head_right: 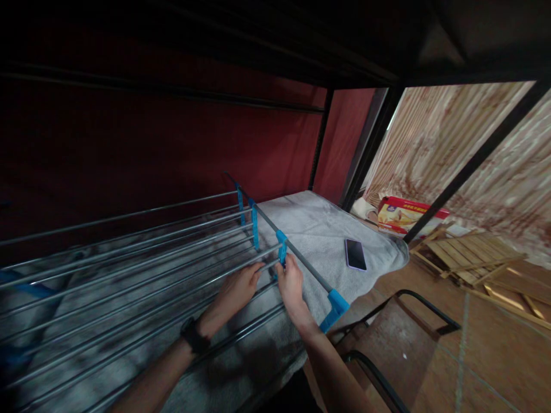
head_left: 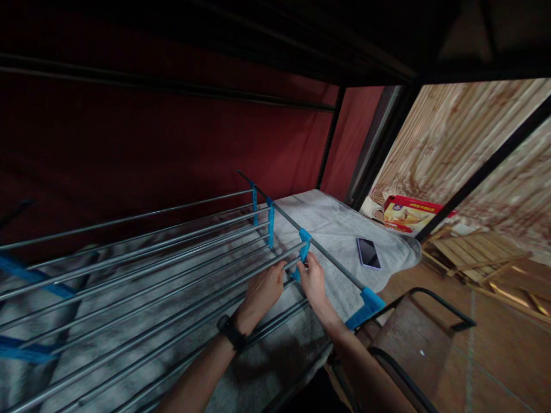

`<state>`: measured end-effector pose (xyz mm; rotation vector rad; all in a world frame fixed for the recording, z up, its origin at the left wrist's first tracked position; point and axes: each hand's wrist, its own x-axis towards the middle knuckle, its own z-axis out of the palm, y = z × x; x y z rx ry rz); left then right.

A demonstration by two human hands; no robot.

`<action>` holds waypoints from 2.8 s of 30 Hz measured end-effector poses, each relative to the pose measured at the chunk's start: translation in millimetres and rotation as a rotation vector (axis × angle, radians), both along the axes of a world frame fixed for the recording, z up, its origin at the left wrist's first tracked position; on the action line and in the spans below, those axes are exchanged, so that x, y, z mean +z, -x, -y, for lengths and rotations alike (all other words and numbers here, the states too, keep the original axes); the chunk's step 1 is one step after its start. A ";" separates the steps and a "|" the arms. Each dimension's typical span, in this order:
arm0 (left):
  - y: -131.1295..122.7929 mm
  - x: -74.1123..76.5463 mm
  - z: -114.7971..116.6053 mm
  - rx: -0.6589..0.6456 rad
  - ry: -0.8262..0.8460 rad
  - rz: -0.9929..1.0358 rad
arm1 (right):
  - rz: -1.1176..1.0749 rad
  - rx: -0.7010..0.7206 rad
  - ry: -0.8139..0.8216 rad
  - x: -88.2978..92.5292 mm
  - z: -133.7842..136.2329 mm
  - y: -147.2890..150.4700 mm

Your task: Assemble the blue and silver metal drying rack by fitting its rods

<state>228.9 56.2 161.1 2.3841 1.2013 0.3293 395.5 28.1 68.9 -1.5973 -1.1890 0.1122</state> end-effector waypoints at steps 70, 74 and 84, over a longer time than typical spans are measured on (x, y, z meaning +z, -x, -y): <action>0.8 8.6 8.5 -0.050 -0.162 -0.118 | -0.003 -0.056 0.017 7.7 1.4 10.3; 1.6 6.6 7.8 -0.053 -0.171 -0.115 | -0.014 -0.053 0.018 8.0 1.3 10.9; 0.4 8.0 7.9 -0.057 -0.184 -0.127 | 0.000 -0.066 0.010 7.4 0.5 12.0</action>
